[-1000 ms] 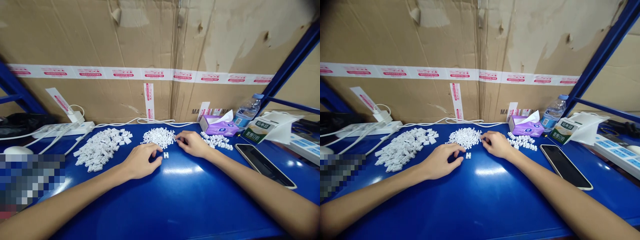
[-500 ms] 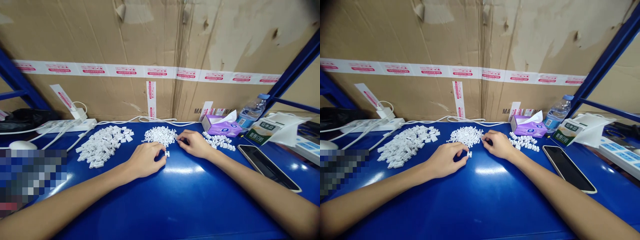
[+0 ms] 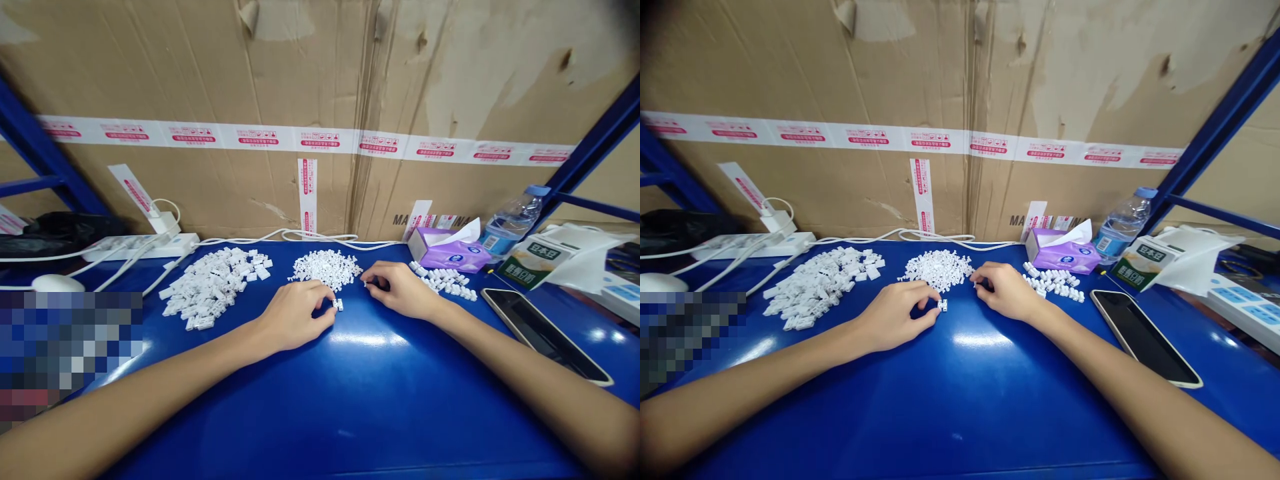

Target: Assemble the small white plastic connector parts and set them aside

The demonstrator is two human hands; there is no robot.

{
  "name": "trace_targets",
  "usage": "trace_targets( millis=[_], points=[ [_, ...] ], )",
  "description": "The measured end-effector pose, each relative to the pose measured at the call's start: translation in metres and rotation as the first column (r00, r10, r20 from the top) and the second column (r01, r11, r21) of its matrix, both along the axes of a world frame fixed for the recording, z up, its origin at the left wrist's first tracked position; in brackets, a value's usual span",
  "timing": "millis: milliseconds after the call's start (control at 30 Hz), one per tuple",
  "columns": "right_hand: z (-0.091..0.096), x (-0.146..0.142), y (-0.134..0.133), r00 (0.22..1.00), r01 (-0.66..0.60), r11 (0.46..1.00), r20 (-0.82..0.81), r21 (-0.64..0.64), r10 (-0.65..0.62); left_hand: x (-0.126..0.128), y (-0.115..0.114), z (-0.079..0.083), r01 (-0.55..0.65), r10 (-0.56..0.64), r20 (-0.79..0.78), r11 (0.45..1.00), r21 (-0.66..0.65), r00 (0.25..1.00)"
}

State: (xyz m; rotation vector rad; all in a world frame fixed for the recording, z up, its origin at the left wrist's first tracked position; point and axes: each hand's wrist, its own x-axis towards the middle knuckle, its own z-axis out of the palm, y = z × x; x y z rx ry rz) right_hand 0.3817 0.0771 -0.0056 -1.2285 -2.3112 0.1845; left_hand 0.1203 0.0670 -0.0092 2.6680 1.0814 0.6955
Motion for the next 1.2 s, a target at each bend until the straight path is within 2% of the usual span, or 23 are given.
trace_targets(
  millis=[467,667,800,1000,1200],
  points=[
    [0.003,0.001,-0.005,0.995,-0.098,0.995,-0.018,-0.035,0.098,-0.001,0.000,-0.001,0.019,-0.019,0.002,1.000,0.000,1.000],
    [0.007,-0.003,-0.011,0.996,-0.093,0.994,-0.022,-0.053,0.092,-0.001,-0.001,0.000,0.014,-0.014,0.008,1.000,0.009,1.000],
    [0.008,-0.010,-0.018,0.983,-0.158,0.986,-0.103,-0.044,0.153,-0.001,0.000,0.000,0.027,-0.028,0.017,1.000,0.014,0.999],
    [0.002,-0.027,-0.029,0.937,-0.264,0.962,-0.255,-0.068,0.239,-0.003,0.000,0.001,0.184,-0.183,-0.012,0.983,0.011,0.983],
    [-0.003,-0.036,-0.033,0.909,-0.312,0.948,-0.312,-0.071,0.276,-0.002,0.000,0.001,0.177,-0.177,-0.014,0.984,0.020,0.984]
  ],
)
